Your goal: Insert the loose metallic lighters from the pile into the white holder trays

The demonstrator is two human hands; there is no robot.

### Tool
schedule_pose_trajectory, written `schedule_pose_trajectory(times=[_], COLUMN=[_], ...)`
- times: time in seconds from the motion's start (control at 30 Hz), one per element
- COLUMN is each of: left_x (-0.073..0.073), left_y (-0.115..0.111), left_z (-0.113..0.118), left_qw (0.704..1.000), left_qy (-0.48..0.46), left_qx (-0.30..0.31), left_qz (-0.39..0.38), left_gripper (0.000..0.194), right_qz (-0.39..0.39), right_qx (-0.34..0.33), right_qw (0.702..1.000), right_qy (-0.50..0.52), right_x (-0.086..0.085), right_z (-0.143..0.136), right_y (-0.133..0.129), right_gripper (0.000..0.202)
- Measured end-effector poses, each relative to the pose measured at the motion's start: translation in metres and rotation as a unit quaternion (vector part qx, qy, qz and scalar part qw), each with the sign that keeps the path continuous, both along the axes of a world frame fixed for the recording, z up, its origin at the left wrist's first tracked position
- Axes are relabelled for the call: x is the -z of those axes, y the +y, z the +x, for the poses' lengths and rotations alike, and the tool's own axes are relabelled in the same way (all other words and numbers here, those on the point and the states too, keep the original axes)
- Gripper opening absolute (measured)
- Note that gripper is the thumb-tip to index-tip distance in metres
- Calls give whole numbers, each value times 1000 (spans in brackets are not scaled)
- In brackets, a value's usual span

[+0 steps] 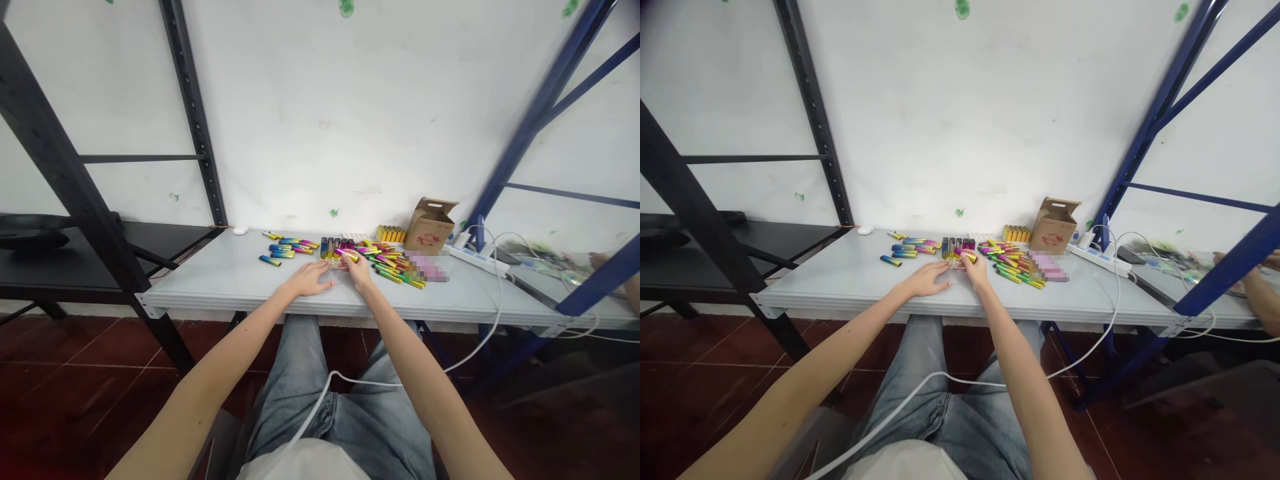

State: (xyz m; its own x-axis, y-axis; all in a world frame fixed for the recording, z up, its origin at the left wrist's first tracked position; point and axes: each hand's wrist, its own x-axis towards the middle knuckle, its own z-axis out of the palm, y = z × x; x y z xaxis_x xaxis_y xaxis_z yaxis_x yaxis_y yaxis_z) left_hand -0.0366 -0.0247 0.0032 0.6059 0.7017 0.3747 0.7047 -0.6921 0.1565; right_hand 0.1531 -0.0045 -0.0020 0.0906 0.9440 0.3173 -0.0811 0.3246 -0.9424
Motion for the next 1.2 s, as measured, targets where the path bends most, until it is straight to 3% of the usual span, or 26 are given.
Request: schedule_pose_trajectory(times=[0.2,0.53,0.8,1.03,1.2], left_x=[6,4,2,8,11], left_y=[3,0,3,8,10], left_z=[-1,1,1,-1,-2], left_qw=[1000,999,996,998,999], left_qy=[10,37,78,58,42], left_qx=[-9,-18,-27,-25,-21], left_qz=[-14,-2,-16,-1,-5], left_gripper=[66,56,63,66,67], right_qz=[-28,-48,-84,-37,-40], right_qx=[6,-45,-7,59,18], right_qw=[998,996,988,980,970], right_qy=[63,58,128,187,238], right_x=[0,-2,-7,-7,-8], right_z=[1,2,1,0,0], right_y=[2,1,-1,3,4], right_gripper=[43,36,23,8,8])
